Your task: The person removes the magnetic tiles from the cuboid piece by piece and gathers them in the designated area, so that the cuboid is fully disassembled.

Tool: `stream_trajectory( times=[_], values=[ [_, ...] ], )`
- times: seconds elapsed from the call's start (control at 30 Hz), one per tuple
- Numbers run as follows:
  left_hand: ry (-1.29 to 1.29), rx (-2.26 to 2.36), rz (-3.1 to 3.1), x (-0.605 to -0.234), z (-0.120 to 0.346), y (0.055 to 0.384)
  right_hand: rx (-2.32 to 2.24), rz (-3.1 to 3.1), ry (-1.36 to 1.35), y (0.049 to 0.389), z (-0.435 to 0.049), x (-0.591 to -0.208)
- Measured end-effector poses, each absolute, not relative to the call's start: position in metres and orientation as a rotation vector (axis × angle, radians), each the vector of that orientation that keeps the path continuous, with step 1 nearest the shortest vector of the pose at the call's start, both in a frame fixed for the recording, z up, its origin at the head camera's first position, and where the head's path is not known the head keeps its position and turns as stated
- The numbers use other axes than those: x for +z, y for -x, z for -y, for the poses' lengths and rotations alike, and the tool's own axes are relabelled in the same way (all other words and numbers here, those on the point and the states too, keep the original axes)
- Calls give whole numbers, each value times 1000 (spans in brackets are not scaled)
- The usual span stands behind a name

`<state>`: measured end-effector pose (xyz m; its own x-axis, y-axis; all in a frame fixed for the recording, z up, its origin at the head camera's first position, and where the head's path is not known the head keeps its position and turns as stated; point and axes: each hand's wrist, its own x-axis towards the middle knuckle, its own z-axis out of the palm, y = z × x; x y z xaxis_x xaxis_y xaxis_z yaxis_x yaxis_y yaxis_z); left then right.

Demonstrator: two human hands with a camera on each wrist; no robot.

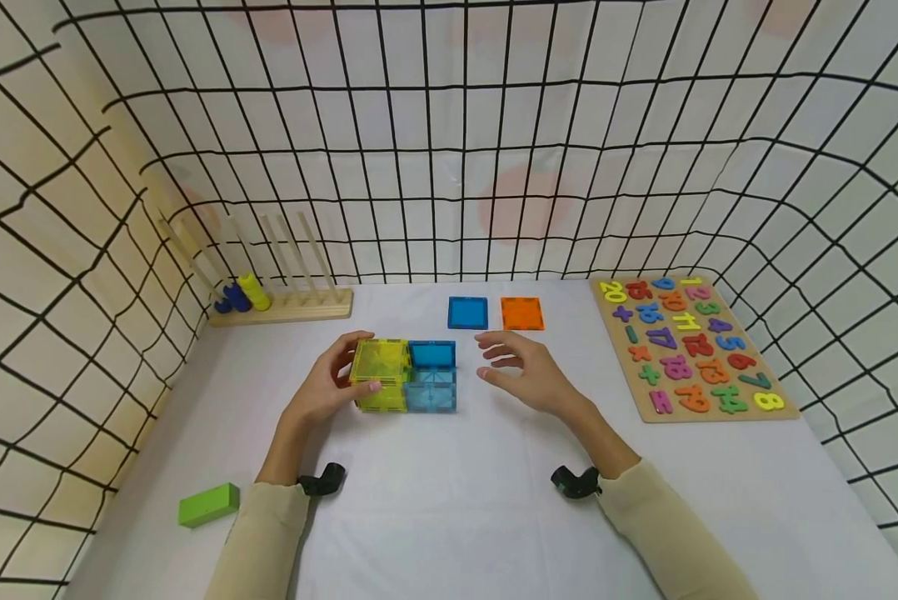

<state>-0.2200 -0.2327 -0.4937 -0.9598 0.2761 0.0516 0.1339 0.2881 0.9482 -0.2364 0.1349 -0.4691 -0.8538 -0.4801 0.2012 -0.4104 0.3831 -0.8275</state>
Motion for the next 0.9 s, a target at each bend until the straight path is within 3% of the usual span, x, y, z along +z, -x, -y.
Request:
stream_trajectory(
  times=[0.9],
  values=[
    [-395, 1758, -2443, -496, 233, 221, -1574, -2387, 983, 211, -108, -473]
  ],
)
